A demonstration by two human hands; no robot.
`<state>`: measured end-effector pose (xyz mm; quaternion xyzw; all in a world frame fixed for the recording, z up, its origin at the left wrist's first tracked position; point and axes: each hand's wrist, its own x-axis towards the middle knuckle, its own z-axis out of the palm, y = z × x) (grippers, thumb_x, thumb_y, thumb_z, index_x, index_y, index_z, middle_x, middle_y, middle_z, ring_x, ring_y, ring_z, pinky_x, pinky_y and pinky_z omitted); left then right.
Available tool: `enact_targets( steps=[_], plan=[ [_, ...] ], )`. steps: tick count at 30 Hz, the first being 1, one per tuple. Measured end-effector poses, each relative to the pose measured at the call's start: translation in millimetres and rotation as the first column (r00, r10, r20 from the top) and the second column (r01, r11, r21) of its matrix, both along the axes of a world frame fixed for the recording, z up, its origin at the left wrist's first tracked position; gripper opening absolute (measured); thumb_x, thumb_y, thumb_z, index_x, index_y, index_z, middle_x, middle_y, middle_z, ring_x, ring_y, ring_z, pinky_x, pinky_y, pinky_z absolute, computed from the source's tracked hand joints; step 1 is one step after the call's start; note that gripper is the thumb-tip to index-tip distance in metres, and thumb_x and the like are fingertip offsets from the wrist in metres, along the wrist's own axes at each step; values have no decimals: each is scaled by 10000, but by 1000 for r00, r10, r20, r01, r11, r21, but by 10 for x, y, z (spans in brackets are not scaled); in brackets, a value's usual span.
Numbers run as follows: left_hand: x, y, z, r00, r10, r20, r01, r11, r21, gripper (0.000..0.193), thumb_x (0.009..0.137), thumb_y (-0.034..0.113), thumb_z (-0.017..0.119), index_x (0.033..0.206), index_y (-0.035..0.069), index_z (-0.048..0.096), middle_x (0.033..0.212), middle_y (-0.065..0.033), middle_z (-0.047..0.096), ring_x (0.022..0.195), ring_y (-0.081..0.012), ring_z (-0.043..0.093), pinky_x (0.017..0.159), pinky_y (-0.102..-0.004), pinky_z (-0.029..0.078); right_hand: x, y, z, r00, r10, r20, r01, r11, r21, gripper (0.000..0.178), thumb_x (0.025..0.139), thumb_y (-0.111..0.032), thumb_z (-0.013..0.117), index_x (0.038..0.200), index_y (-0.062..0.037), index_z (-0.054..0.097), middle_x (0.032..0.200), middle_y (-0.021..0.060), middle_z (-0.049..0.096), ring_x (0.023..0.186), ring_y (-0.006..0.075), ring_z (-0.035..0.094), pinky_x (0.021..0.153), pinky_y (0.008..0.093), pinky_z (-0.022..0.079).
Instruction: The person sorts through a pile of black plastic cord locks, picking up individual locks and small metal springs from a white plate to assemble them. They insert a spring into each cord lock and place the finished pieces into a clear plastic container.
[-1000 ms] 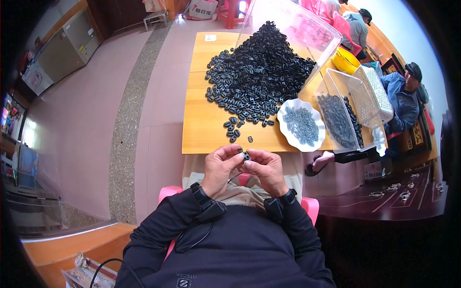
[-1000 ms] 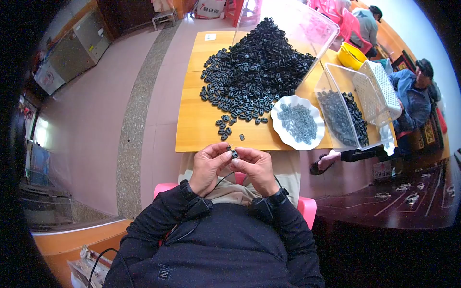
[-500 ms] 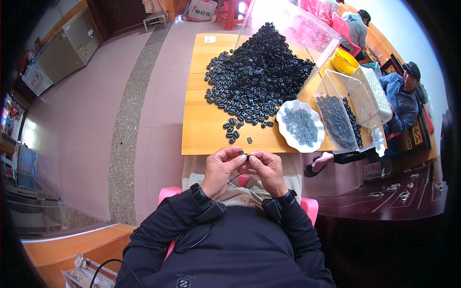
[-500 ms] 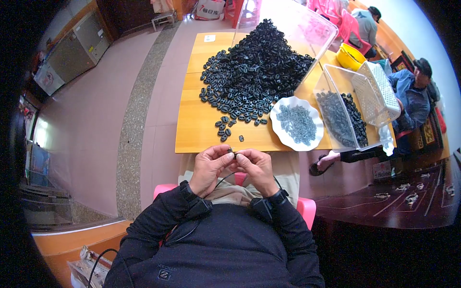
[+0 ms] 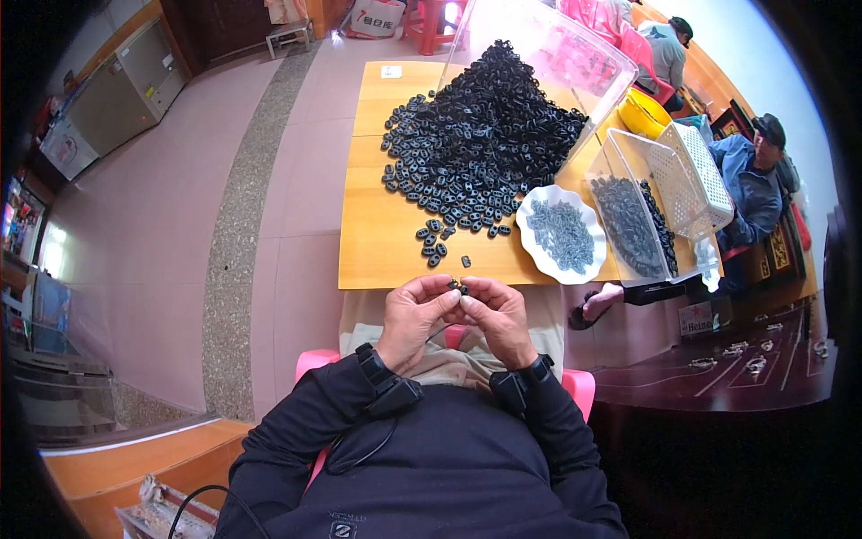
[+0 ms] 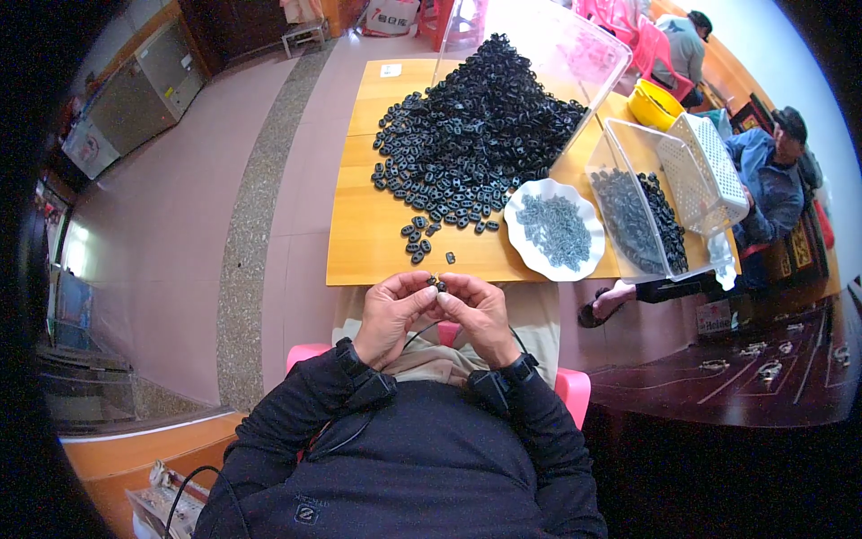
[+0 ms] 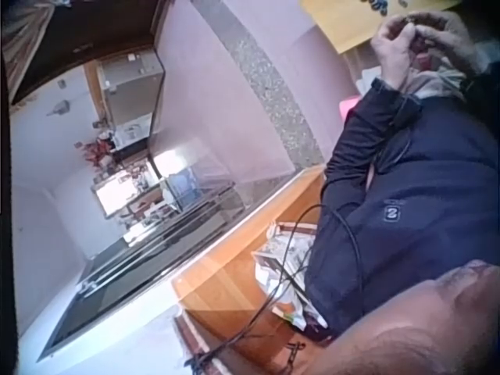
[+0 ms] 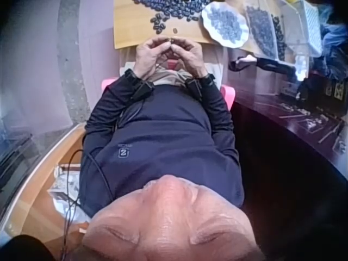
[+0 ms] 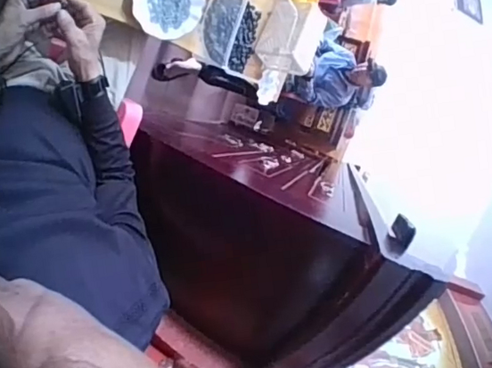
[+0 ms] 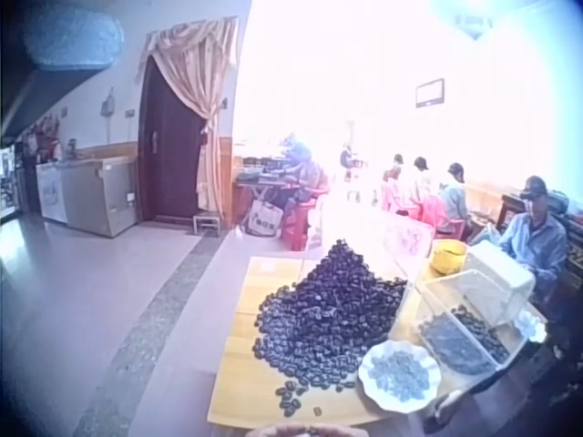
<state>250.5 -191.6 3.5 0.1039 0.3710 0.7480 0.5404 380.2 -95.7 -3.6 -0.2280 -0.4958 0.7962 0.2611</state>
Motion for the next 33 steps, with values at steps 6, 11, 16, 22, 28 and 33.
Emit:
enact_targets(
  steps=[6, 11, 16, 22, 28, 33],
  plan=[
    [-4, -4, -5, 1000, 6, -4, -6, 1000, -21, 196, 875, 9, 633, 1063, -33, 593, 931, -118, 661, 776, -191, 670, 718, -315, 586, 6, 18, -27, 1000, 14, 14, -15, 1000, 15, 238, 899, 4, 583, 1133, 49, 598, 993, 129, 673, 835, 193, 682, 775, 307, 576],
    [1, 4, -8, 1000, 20, 6, -20, 999, -30, 194, 882, 12, 629, 1066, -36, 595, 904, -108, 664, 733, -174, 670, 680, -280, 581, 8, 15, -32, 1000, 19, 10, -19, 1000, -15, 261, 892, 11, 590, 1150, 47, 598, 996, 133, 673, 836, 192, 681, 779, 316, 577],
    [6, 6, 6, 1000, 25, 4, -25, 999, -25, 180, 886, 15, 625, 1059, -26, 601, 883, -96, 666, 700, -146, 657, 653, -247, 567, 8, 0, 11, 999, 20, -47, -25, 994, -106, 273, 890, 9, 596, 1161, 41, 597, 993, 133, 673, 834, 181, 675, 782, 324, 578],
    [5, 7, -11, 1000, 8, 7, -8, 1000, -15, 181, 884, 17, 629, 1060, -18, 603, 879, -87, 669, 697, -136, 653, 646, -236, 561, 16, 12, 15, 998, 29, -53, -38, 983, -181, 277, 890, 2, 599, 1165, 34, 598, 987, 120, 672, 823, 171, 665, 784, 339, 582],
    [-7, -7, -33, 1000, -16, 0, 16, 1000, -1, 189, 880, 11, 626, 1065, -17, 601, 936, -102, 665, 792, -158, 655, 725, -280, 566, 21, 19, -4, 996, 47, -77, -61, 979, -196, 279, 893, -8, 600, 1169, 34, 597, 997, 119, 668, 832, 171, 662, 791, 346, 582],
    [-17, -5, -28, 1000, -10, -1, 10, 1000, 10, 199, 872, -6, 624, 1069, -16, 599, 949, -112, 661, 804, -158, 652, 731, -281, 562, 17, 12, 4, 995, 55, -82, -69, 981, -182, 287, 898, -13, 595, 1181, 37, 588, 1016, 126, 666, 848, 182, 666, 806, 348, 577]
  ],
)
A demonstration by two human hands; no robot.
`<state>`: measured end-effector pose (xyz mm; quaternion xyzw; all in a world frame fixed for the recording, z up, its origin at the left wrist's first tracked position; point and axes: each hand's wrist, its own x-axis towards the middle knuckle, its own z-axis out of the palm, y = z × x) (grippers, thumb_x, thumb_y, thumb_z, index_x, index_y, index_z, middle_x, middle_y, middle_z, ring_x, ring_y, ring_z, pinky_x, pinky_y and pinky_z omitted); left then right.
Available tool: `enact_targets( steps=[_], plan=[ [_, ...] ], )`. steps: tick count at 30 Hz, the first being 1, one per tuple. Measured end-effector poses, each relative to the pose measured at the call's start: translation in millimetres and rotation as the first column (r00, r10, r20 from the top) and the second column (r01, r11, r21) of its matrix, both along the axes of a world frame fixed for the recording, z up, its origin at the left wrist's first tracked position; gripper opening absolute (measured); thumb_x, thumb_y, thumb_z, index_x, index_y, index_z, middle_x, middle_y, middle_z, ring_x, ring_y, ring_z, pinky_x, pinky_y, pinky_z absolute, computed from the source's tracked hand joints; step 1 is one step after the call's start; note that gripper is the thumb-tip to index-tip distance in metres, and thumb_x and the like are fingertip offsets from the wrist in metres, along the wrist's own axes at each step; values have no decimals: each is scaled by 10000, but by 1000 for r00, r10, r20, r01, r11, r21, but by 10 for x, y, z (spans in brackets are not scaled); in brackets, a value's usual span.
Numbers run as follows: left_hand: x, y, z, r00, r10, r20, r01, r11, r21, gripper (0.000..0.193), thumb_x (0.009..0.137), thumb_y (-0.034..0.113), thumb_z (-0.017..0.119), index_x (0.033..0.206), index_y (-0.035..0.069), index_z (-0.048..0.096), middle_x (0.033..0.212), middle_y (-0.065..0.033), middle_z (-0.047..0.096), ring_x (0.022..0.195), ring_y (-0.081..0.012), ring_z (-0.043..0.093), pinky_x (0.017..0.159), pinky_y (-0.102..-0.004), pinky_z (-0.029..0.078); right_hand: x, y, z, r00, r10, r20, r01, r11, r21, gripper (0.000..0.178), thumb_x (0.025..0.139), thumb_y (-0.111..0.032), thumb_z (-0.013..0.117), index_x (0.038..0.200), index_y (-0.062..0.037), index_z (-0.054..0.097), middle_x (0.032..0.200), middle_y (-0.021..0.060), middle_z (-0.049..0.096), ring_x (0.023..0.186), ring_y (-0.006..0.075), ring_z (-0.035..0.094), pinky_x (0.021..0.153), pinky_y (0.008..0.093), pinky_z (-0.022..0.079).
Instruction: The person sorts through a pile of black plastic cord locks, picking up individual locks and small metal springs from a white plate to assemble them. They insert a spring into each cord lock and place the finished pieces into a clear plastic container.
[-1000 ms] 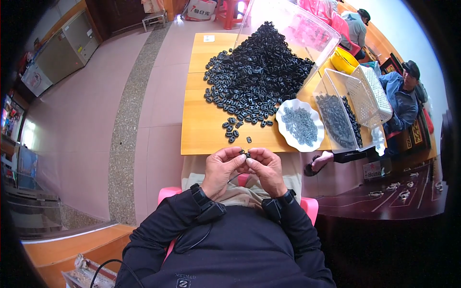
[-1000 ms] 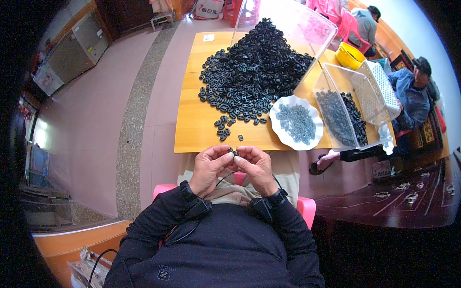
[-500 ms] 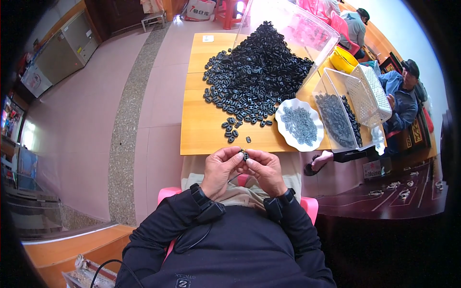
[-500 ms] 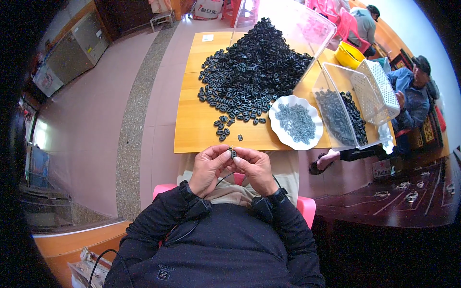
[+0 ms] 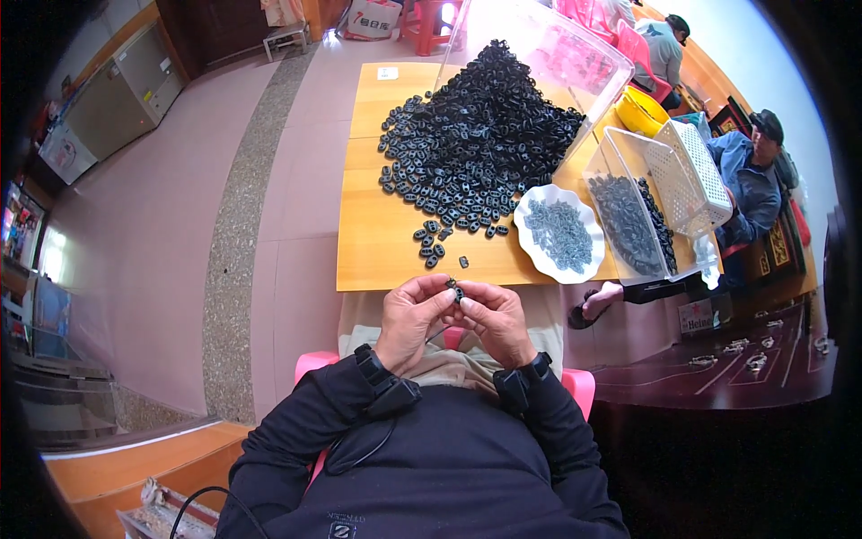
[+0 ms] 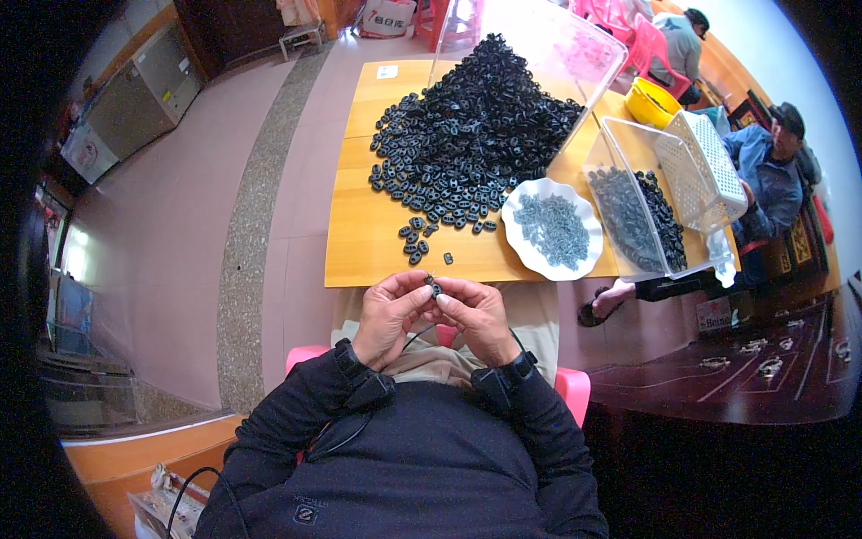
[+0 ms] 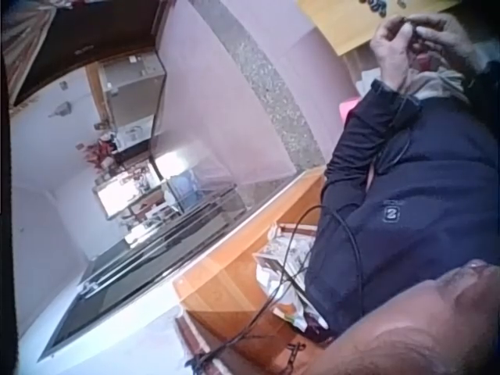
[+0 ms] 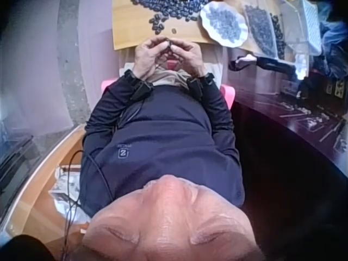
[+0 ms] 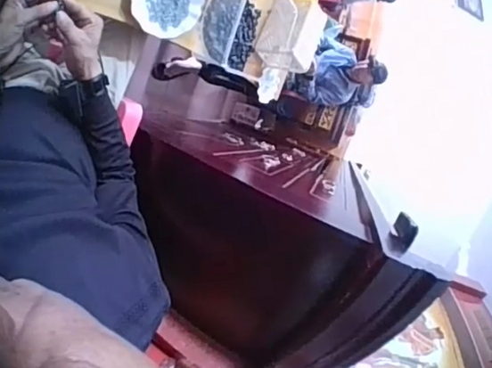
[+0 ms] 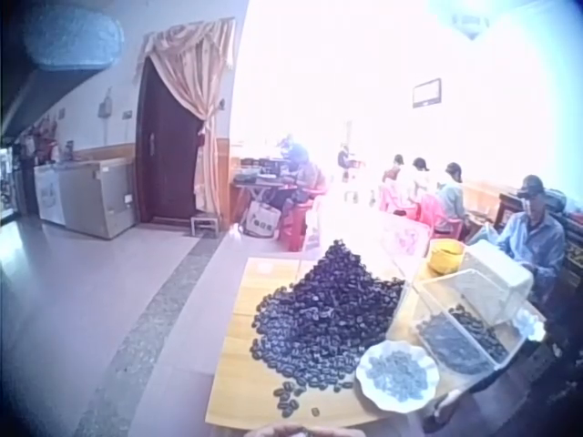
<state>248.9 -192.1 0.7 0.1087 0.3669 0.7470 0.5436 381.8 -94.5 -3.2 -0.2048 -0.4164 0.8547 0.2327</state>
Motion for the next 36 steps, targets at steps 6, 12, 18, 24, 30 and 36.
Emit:
enact_targets(
  steps=[6, 12, 18, 24, 30, 36],
  plan=[
    [6, 0, 26, 1000, 21, 0, -21, 1000, -10, 204, 864, -17, 625, 1066, -19, 599, 952, -117, 657, 811, -158, 648, 729, -279, 559, 2, -3, -2, 1000, 2, 15, -2, 1000, 15, 284, 901, -12, 590, 1180, 43, 587, 1039, 139, 665, 871, 195, 672, 814, 335, 572],
    [13, 1, 15, 1000, 15, -10, -15, 1000, 0, 198, 868, -15, 625, 1064, -21, 599, 934, -108, 660, 801, -154, 649, 722, -279, 560, -7, -22, -6, 999, -25, 42, 23, 998, 52, 281, 894, -4, 597, 1171, 41, 595, 1025, 142, 669, 859, 195, 675, 808, 345, 576],
    [26, 10, -10, 1000, 20, -9, -20, 1000, -5, 208, 865, -2, 644, 1066, -22, 591, 903, -107, 663, 734, -155, 656, 675, -262, 563, -1, -22, -1, 995, -74, 60, 70, 995, 66, 226, 888, 1, 602, 1110, 34, 626, 962, 128, 676, 815, 190, 670, 783, 362, 584],
    [22, 15, 0, 1000, 16, -1, -16, 1000, -7, 221, 858, 0, 656, 1068, -21, 587, 881, -112, 668, 710, -167, 660, 639, -259, 560, 9, 7, -11, 999, -36, -22, 33, 993, -116, 216, 877, -9, 617, 1091, 23, 629, 950, 121, 672, 827, 185, 668, 791, 371, 584],
    [24, 22, -4, 1000, 1, -23, -1, 1000, -6, 212, 864, 4, 650, 1066, -20, 590, 882, -124, 667, 714, -190, 658, 643, -280, 562, 30, 16, 23, 998, -17, -53, 6, 980, -197, 226, 877, -12, 618, 1101, 19, 624, 962, 126, 672, 842, 198, 673, 798, 374, 583],
    [38, 14, 46, 999, 27, 19, -27, 1000, -14, 182, 884, 36, 639, 1055, -17, 605, 877, -98, 666, 726, -161, 654, 676, -276, 565, 17, 5, 116, 996, -82, -18, 81, 995, -63, 236, 871, -4, 628, 1105, 29, 624, 954, 138, 681, 810, 194, 677, 781, 349, 585]
  ],
)
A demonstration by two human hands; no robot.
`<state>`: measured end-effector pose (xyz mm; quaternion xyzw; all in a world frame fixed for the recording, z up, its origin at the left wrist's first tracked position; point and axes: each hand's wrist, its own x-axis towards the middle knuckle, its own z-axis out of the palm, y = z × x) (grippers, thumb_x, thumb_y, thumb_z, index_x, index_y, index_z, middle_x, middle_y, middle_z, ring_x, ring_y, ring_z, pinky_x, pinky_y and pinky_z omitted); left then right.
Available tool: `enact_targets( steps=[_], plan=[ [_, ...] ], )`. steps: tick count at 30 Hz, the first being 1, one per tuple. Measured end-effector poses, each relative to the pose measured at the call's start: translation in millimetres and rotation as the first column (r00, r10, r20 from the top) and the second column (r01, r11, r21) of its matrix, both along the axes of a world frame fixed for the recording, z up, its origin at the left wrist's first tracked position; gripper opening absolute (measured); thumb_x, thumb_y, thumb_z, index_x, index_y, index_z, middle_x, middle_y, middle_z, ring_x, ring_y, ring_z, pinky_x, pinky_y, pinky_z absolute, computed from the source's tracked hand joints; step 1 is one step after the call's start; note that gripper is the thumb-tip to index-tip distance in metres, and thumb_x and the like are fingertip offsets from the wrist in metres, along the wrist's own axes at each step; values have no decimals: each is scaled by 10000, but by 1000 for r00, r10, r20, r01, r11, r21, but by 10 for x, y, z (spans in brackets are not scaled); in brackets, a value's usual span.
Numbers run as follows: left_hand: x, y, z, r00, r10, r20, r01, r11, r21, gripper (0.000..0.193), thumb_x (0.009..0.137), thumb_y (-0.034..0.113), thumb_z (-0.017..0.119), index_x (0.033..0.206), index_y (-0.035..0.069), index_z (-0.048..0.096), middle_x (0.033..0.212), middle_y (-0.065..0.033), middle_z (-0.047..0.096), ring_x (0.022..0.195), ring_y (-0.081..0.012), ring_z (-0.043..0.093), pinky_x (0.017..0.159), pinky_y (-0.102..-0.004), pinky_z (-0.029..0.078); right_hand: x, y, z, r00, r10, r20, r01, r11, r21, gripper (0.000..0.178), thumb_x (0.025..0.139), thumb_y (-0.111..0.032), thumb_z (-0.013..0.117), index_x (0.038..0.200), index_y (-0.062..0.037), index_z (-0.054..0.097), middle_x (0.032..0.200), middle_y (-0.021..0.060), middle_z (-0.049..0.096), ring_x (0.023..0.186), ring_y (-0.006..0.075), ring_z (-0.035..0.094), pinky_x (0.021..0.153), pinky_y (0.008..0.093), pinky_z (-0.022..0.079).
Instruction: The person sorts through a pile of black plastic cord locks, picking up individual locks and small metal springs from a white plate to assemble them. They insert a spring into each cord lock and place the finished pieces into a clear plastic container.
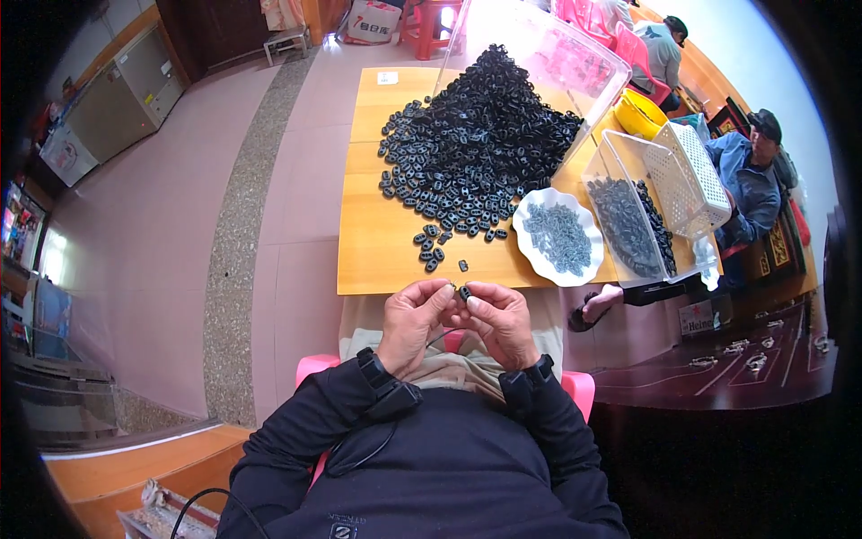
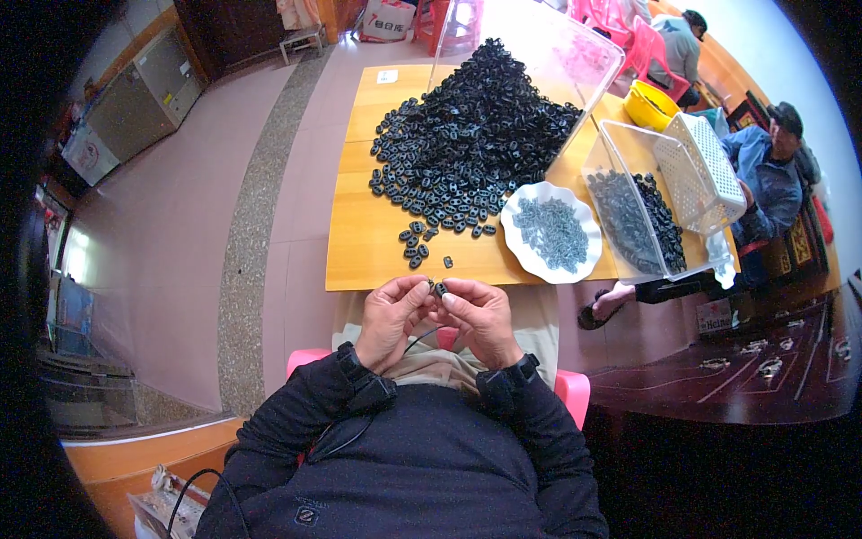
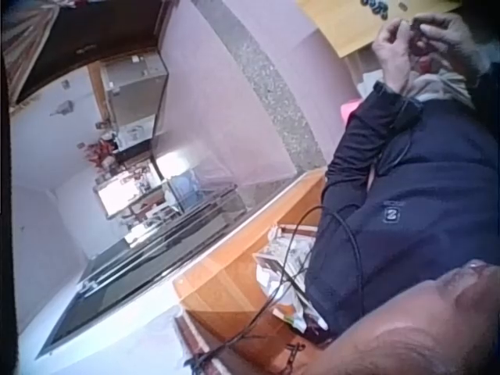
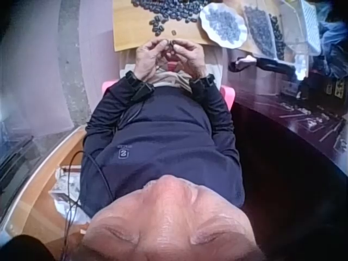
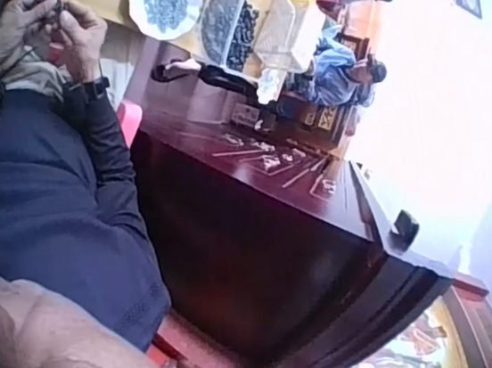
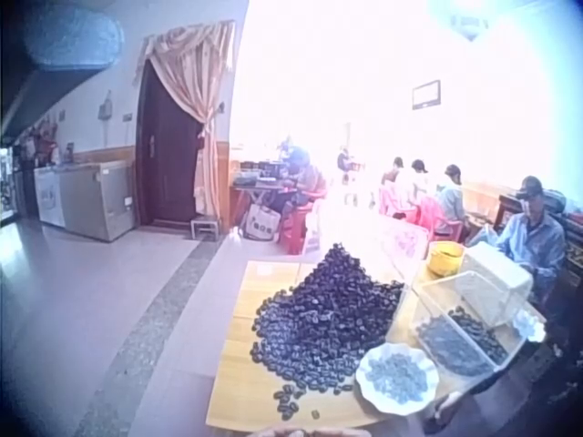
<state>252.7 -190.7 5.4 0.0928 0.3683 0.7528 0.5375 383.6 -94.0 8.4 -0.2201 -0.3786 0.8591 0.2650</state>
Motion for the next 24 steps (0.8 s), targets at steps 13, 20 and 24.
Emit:
enact_targets(
  steps=[13, 20, 24],
  plan=[
    [-12, -25, 9, 998, -17, -56, 12, 994, -105, 165, 874, 12, 630, 1035, -13, 601, 877, -92, 669, 734, -138, 664, 701, -257, 576, 1, 60, -97, 982, -160, 99, 121, 942, 313, 209, 873, -19, 640, 1066, 60, 628, 893, 149, 689, 733, 206, 694, 664, 347, 612],
    [-18, -23, -15, 995, -61, -79, 50, 991, -128, 158, 876, 45, 642, 1023, 5, 601, 896, -83, 673, 751, -144, 671, 717, -291, 583, 13, 86, -172, 980, -160, 121, 115, 941, 319, 210, 865, -30, 659, 1059, 49, 647, 915, 125, 698, 741, 159, 682, 680, 280, 585],
    [-18, -24, -12, 993, -77, -90, 64, 988, -142, 153, 879, 51, 641, 1020, 8, 604, 889, -76, 676, 749, -136, 670, 722, -289, 583, 6, 82, -168, 979, -162, 127, 117, 945, 306, 205, 867, -31, 658, 1057, 43, 650, 910, 123, 699, 747, 154, 680, 684, 274, 582]
  ],
)
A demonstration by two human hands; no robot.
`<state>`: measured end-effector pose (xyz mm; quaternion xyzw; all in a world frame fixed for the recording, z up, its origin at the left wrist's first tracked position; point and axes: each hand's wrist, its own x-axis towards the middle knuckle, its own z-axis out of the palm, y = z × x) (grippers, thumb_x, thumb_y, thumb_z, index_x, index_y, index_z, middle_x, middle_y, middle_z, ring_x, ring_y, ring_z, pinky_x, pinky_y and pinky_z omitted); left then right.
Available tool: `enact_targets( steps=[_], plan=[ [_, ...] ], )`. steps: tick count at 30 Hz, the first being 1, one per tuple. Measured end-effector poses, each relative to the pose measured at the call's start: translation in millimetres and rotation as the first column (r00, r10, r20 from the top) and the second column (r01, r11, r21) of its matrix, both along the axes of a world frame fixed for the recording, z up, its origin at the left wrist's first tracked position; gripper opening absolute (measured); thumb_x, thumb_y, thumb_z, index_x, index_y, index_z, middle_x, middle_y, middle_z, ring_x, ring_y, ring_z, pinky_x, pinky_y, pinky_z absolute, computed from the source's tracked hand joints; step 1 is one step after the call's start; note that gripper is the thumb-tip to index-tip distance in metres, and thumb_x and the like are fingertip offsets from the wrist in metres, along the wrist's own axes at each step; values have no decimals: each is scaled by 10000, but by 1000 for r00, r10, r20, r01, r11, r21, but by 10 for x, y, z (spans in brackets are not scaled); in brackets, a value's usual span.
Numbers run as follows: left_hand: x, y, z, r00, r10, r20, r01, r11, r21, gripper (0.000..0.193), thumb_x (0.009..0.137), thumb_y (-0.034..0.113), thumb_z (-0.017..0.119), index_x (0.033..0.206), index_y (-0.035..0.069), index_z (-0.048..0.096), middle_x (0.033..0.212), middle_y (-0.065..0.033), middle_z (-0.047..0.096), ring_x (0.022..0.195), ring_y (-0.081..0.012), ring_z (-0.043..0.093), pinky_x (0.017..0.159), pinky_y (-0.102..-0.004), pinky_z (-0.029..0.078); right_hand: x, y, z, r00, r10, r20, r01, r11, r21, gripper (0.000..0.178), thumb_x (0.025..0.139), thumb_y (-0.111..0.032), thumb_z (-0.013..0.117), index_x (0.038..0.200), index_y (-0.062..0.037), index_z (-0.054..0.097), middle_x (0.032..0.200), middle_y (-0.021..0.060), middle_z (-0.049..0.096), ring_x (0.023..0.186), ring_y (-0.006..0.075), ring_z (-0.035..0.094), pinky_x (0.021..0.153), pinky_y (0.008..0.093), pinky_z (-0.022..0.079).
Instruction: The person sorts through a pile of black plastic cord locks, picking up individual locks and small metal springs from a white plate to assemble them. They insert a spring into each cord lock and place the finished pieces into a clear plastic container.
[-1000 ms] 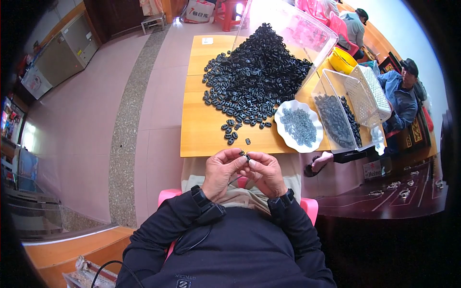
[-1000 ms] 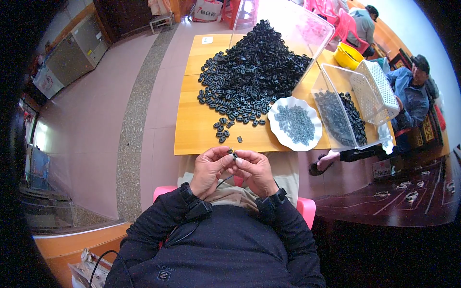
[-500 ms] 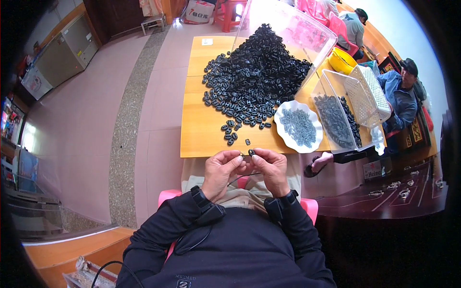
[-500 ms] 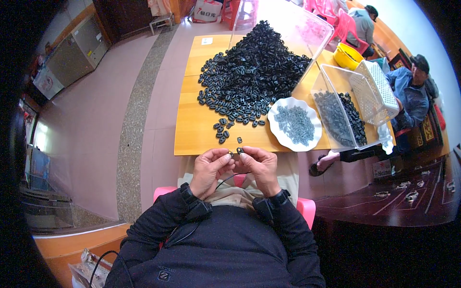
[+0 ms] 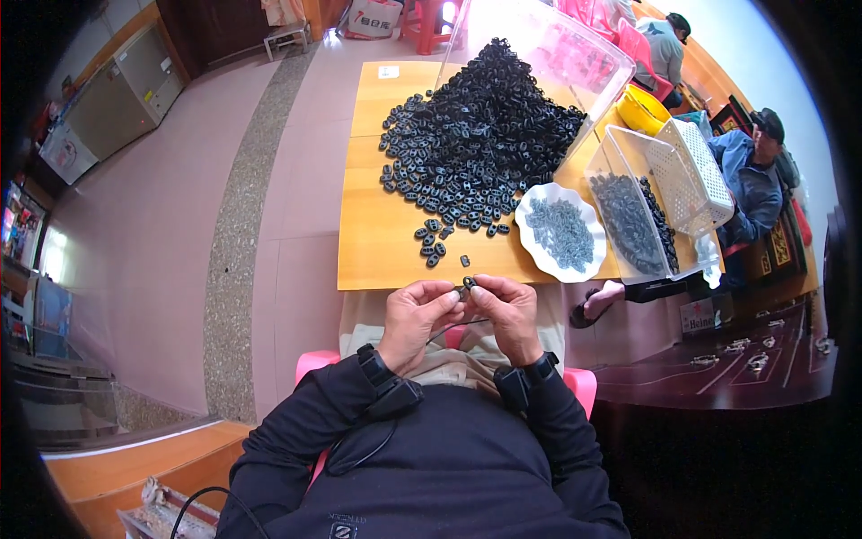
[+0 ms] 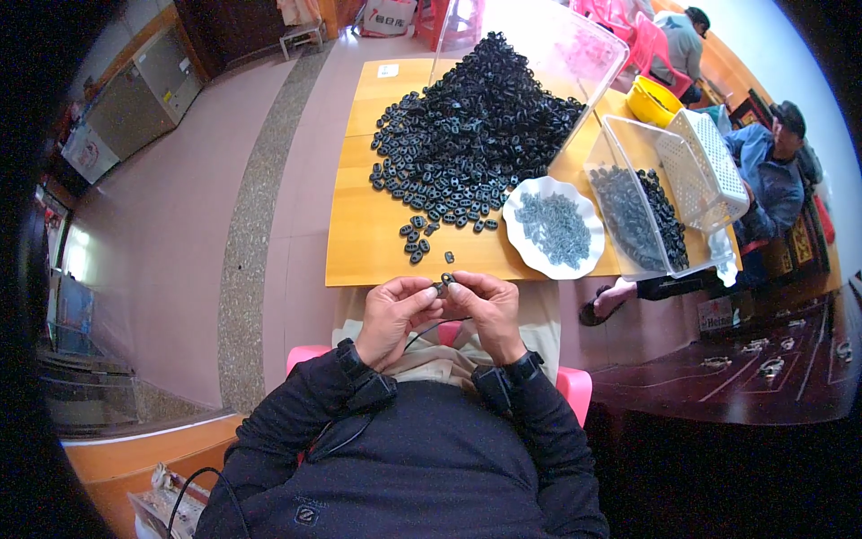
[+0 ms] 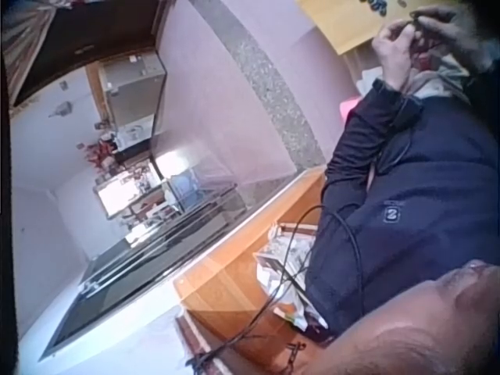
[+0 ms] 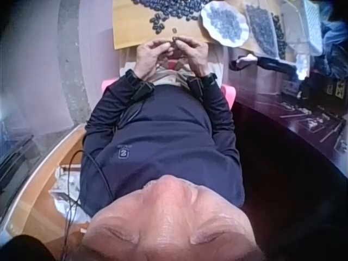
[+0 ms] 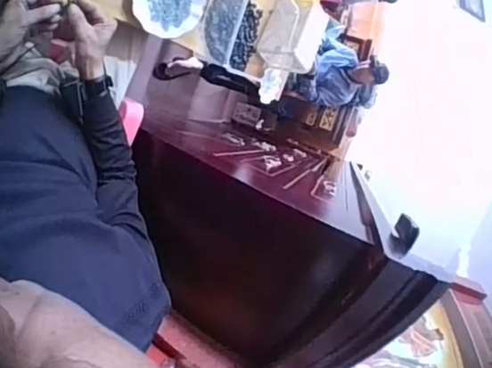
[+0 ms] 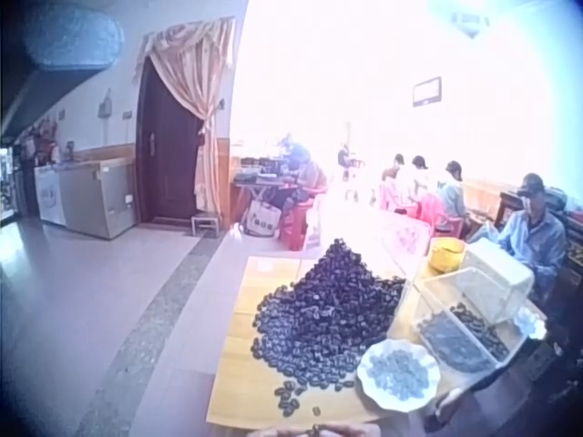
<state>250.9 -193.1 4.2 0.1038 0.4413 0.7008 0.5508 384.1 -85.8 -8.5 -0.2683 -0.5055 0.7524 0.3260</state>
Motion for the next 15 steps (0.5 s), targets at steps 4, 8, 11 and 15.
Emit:
enact_targets(
  steps=[4, 8, 11, 15],
  plan=[
    [3, 4, 18, 1000, -8, -7, 8, 1000, -19, 142, 879, 56, 642, 1009, 7, 614, 877, -71, 677, 747, -130, 668, 721, -282, 581, 6, 1, 13, 1000, 10, -6, -10, 1000, 3, 202, 867, -29, 656, 1057, 43, 650, 911, 124, 699, 747, 157, 680, 683, 276, 583],
    [1, -7, -2, 1000, -14, -9, 14, 1000, -9, 133, 879, 56, 643, 1001, 5, 622, 874, -70, 679, 745, -126, 667, 720, -277, 580, 2, -9, 5, 1000, 17, 1, -17, 1000, -7, 201, 869, -25, 651, 1057, 45, 649, 916, 125, 697, 750, 163, 681, 687, 284, 587],
    [2, -8, -6, 1000, -17, -3, 17, 1000, -13, 134, 879, 52, 641, 1003, 3, 625, 874, -72, 680, 747, -126, 667, 724, -278, 581, 1, -10, 7, 1000, 24, -4, -24, 1000, -8, 201, 869, -24, 649, 1058, 46, 648, 921, 126, 696, 753, 167, 682, 690, 290, 590],
    [1, -3, -39, 1000, -16, -9, 16, 1000, 2, 141, 879, 49, 640, 1009, -2, 624, 880, -77, 680, 749, -128, 668, 731, -282, 583, 1, -12, 15, 1000, 30, -4, -30, 1000, -6, 201, 870, -17, 644, 1061, 46, 649, 925, 130, 695, 758, 173, 683, 695, 299, 594]
  ],
)
